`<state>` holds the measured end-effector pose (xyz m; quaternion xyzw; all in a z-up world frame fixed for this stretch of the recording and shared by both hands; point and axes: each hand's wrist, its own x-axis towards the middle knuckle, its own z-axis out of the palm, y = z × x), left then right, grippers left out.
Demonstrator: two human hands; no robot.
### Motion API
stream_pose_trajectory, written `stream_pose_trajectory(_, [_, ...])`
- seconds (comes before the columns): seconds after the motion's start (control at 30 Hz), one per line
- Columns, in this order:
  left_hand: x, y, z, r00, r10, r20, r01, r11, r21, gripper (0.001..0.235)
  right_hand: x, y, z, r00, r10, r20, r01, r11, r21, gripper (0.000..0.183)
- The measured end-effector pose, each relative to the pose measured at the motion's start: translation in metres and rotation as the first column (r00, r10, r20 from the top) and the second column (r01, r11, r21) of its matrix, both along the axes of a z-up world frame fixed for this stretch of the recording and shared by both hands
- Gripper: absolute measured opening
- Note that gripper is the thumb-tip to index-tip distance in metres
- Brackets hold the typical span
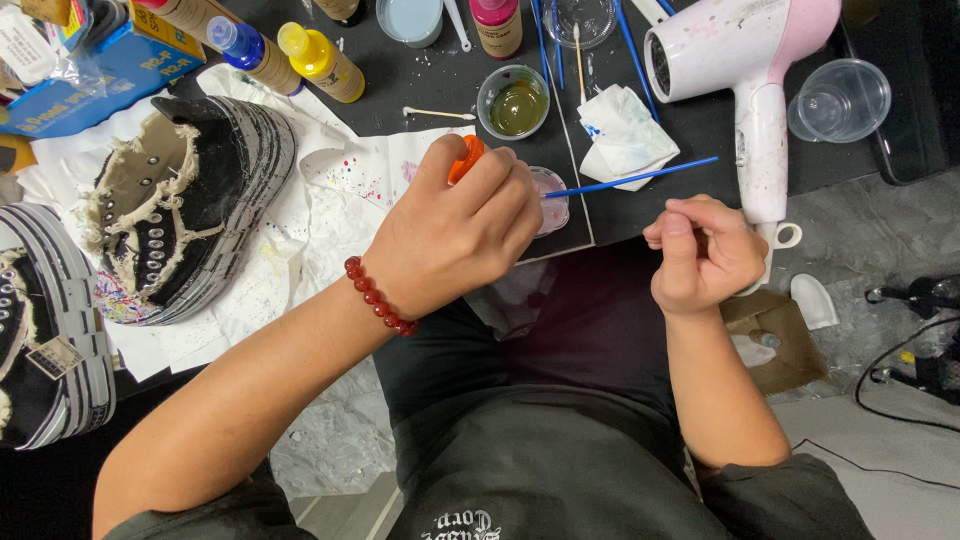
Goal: The person mixes yellow, orange, and red paints into a small cup of light pink paint using a thin brush.
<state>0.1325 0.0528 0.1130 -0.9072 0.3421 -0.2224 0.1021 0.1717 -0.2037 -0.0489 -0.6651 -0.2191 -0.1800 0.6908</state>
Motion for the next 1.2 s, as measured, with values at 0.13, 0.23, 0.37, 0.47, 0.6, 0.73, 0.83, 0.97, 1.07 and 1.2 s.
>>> stream_pose_trajectory(0.13, [0.000, 0.002, -0.001, 1.000, -0.004, 0.003, 0.004, 1.000, -0.006, 0.019, 0.001, 0.000, -0.001, 1.000, -0.007, -0.001, 0.007, 1.000, -0.002, 0.008])
stream_pose_trajectory(0.23, [0.001, 0.002, 0.000, 1.000, -0.012, 0.004, 0.012, 1.000, -0.010, 0.020, 0.001, 0.001, -0.002, 1.000, -0.006, -0.005, 0.006, 1.000, 0.004, 0.008])
stream_pose_trajectory(0.37, [0.002, 0.003, -0.001, 0.999, -0.031, 0.014, 0.032, 0.999, -0.006, 0.021, 0.000, 0.000, -0.002, 1.000, -0.011, -0.020, 0.011, 1.000, -0.002, 0.007])
stream_pose_trajectory(0.47, [0.002, 0.004, -0.002, 0.999, -0.033, 0.020, 0.034, 0.999, -0.026, 0.020, 0.000, 0.000, -0.002, 1.000, -0.012, -0.015, 0.012, 1.000, -0.002, 0.007])
stream_pose_trajectory(0.6, [0.003, 0.005, -0.003, 0.999, -0.034, 0.018, 0.035, 0.998, -0.045, 0.019, 0.000, -0.001, -0.002, 1.000, -0.015, -0.019, 0.015, 1.000, -0.007, 0.007])
stream_pose_trajectory(0.73, [0.003, 0.005, -0.004, 0.999, -0.027, 0.018, 0.028, 0.998, -0.050, 0.019, 0.000, -0.001, -0.002, 1.000, -0.005, -0.014, 0.005, 1.000, 0.005, 0.007])
stream_pose_trajectory(0.83, [0.002, 0.006, -0.004, 1.000, -0.024, 0.013, 0.025, 0.998, -0.052, 0.019, 0.000, -0.001, -0.003, 1.000, -0.001, -0.017, 0.001, 1.000, 0.013, 0.007])
stream_pose_trajectory(0.97, [0.002, 0.006, -0.005, 1.000, -0.018, 0.020, 0.019, 0.999, -0.041, 0.020, 0.001, -0.001, -0.003, 1.000, -0.004, -0.007, 0.004, 1.000, 0.007, 0.008])
stream_pose_trajectory(1.07, [0.003, 0.007, -0.005, 1.000, -0.011, 0.010, 0.012, 0.995, -0.101, 0.017, 0.001, -0.001, -0.002, 1.000, -0.004, -0.005, 0.004, 1.000, 0.003, 0.008])
stream_pose_trajectory(1.2, [-0.002, 0.011, -0.002, 0.994, 0.006, -0.106, -0.029, 0.976, -0.216, 0.020, 0.002, -0.001, -0.001, 1.000, -0.008, -0.004, 0.008, 1.000, -0.007, 0.008])
